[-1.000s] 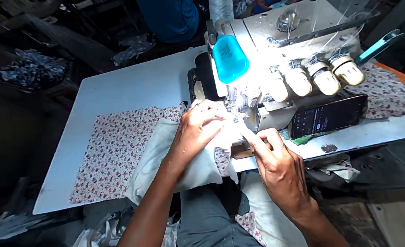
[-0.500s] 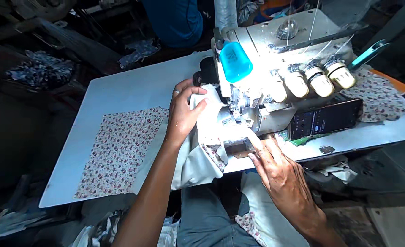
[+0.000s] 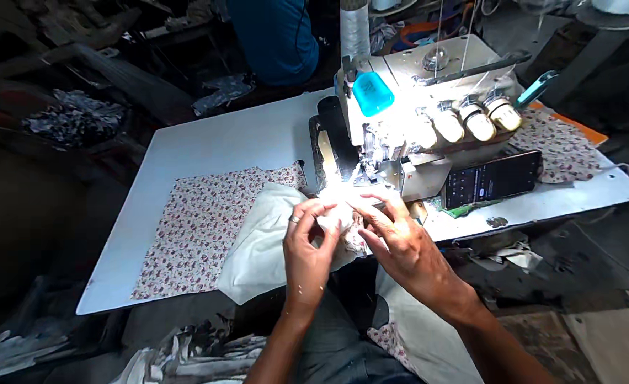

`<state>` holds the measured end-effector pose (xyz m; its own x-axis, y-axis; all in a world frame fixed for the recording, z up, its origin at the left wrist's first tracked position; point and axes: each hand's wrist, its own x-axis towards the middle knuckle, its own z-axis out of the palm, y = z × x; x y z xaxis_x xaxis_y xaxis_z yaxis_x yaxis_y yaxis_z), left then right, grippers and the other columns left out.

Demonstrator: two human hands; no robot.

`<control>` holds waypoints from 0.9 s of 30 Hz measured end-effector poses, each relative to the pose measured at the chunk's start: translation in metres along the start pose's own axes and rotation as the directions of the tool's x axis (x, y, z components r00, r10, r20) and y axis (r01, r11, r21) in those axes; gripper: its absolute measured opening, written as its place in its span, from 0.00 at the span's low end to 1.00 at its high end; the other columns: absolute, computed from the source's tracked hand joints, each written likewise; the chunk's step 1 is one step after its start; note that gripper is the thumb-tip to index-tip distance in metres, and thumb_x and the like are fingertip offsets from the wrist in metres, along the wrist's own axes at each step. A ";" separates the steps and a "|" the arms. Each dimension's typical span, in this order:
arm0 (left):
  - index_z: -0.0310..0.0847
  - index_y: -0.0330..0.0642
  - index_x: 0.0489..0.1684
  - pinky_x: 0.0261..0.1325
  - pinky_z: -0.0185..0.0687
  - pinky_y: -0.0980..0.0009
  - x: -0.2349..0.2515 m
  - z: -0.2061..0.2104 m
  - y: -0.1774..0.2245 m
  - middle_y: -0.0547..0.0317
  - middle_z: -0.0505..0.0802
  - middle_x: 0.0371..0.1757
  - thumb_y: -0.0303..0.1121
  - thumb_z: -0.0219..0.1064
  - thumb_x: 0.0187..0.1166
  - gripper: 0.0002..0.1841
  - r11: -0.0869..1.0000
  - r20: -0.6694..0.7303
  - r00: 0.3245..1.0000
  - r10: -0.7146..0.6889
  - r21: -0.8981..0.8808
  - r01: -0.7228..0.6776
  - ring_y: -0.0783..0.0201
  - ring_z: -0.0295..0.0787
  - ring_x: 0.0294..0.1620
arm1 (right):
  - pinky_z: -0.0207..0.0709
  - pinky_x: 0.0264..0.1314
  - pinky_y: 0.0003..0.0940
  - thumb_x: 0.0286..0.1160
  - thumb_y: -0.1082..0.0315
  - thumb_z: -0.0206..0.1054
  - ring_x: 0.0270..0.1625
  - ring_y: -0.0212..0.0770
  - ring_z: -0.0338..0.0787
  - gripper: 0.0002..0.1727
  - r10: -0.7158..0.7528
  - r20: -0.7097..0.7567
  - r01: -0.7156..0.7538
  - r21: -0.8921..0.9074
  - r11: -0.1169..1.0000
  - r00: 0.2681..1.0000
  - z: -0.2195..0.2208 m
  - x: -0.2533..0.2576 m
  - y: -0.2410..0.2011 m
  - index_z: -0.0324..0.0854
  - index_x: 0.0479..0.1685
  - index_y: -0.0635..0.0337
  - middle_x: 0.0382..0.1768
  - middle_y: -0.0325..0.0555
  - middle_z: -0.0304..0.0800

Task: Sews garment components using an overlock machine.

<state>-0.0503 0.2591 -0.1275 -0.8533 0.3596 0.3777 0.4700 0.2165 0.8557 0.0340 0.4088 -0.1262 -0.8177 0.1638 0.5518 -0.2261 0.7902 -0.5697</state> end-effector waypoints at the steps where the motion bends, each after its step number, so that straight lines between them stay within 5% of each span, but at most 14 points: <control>1: 0.90 0.36 0.54 0.56 0.88 0.75 -0.008 0.005 0.003 0.52 0.89 0.61 0.28 0.73 0.73 0.13 0.997 0.016 0.998 0.065 0.045 -0.066 0.70 0.89 0.56 | 0.87 0.41 0.35 0.80 0.70 0.65 0.41 0.40 0.92 0.24 -0.017 0.054 0.013 0.071 0.997 0.998 -0.002 0.004 0.003 0.80 0.77 0.52 0.74 0.52 0.80; 2: 0.92 0.36 0.49 0.58 0.85 0.74 -0.014 0.010 0.005 0.51 0.91 0.57 0.29 0.74 0.72 0.11 0.985 0.039 0.990 0.136 0.104 -0.139 0.69 0.89 0.56 | 0.87 0.43 0.35 0.81 0.71 0.64 0.42 0.38 0.92 0.25 -0.024 0.103 0.012 0.122 0.992 0.994 -0.006 0.007 0.007 0.79 0.78 0.52 0.73 0.48 0.83; 4: 0.96 0.41 0.47 0.64 0.77 0.68 -0.022 0.019 0.009 0.52 0.95 0.53 0.33 0.73 0.73 0.11 0.929 0.114 0.954 0.277 0.224 -0.296 0.61 0.87 0.58 | 0.86 0.38 0.38 0.81 0.70 0.62 0.33 0.39 0.91 0.20 -0.010 0.162 -0.009 0.118 0.993 0.987 -0.017 0.008 0.018 0.83 0.71 0.53 0.46 0.45 0.93; 6: 0.96 0.47 0.52 0.63 0.76 0.65 -0.020 0.027 0.010 0.58 0.96 0.56 0.38 0.71 0.78 0.12 0.858 0.225 0.906 0.359 0.304 -0.415 0.59 0.87 0.57 | 0.85 0.33 0.42 0.81 0.70 0.62 0.29 0.43 0.90 0.13 0.003 0.212 -0.001 -0.013 1.000 0.977 -0.036 0.007 0.032 0.87 0.58 0.56 0.35 0.45 0.91; 11: 0.92 0.39 0.59 0.46 0.89 0.73 0.005 0.041 0.026 0.52 0.95 0.58 0.33 0.69 0.81 0.14 0.845 0.315 0.856 0.410 0.223 -0.487 0.65 0.94 0.43 | 0.81 0.31 0.48 0.77 0.77 0.65 0.32 0.52 0.90 0.08 0.020 0.096 0.003 -0.230 0.973 0.995 -0.053 0.016 0.038 0.87 0.49 0.63 0.37 0.53 0.89; 14: 0.94 0.39 0.50 0.54 0.87 0.76 0.014 0.029 0.039 0.57 0.98 0.48 0.31 0.70 0.80 0.09 0.888 0.185 0.903 0.388 0.186 -0.420 0.71 0.95 0.47 | 0.82 0.35 0.37 0.78 0.71 0.67 0.35 0.42 0.89 0.07 0.027 0.010 -0.026 -0.100 0.995 1.000 -0.047 0.016 0.032 0.88 0.45 0.62 0.39 0.48 0.88; 17: 0.88 0.37 0.58 0.50 0.88 0.77 0.019 0.009 0.040 0.57 0.95 0.44 0.33 0.72 0.78 0.14 0.921 0.122 0.951 0.285 0.241 -0.307 0.73 0.93 0.43 | 0.76 0.40 0.22 0.75 0.61 0.74 0.37 0.28 0.82 0.09 0.109 -0.088 -0.097 0.127 0.987 0.990 -0.036 0.006 0.031 0.89 0.39 0.58 0.36 0.38 0.85; 20: 0.88 0.35 0.59 0.52 0.87 0.81 0.021 -0.005 0.037 0.56 0.95 0.45 0.32 0.73 0.78 0.15 0.921 0.101 0.964 0.246 0.285 -0.265 0.76 0.93 0.44 | 0.77 0.53 0.25 0.73 0.64 0.75 0.47 0.27 0.85 0.06 0.172 -0.134 -0.129 0.278 0.952 0.976 -0.027 0.000 0.030 0.92 0.38 0.57 0.40 0.36 0.88; 23: 0.90 0.35 0.44 0.47 0.90 0.82 0.019 -0.009 0.032 0.62 0.95 0.40 0.28 0.73 0.77 0.06 0.939 0.052 0.962 0.270 0.208 -0.275 0.78 0.94 0.40 | 0.78 0.55 0.21 0.73 0.66 0.75 0.49 0.27 0.85 0.05 0.178 -0.190 -0.113 0.313 0.943 0.965 -0.021 -0.002 0.027 0.91 0.37 0.57 0.41 0.36 0.89; 27: 0.87 0.38 0.46 0.43 0.92 0.79 0.009 -0.013 0.030 0.66 0.92 0.42 0.30 0.70 0.81 0.05 0.933 -0.064 0.935 0.347 0.120 -0.338 0.76 0.92 0.38 | 0.76 0.59 0.26 0.80 0.64 0.69 0.52 0.31 0.86 0.09 0.156 -0.251 -0.082 0.284 0.955 0.955 -0.020 -0.002 0.016 0.86 0.37 0.61 0.42 0.42 0.89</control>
<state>-0.0470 0.2576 -0.0935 -0.6494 0.3534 0.6734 0.7545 0.1890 0.6285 0.0426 0.4328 -0.1238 -0.6833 0.4286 0.5910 -0.2995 0.5738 -0.7623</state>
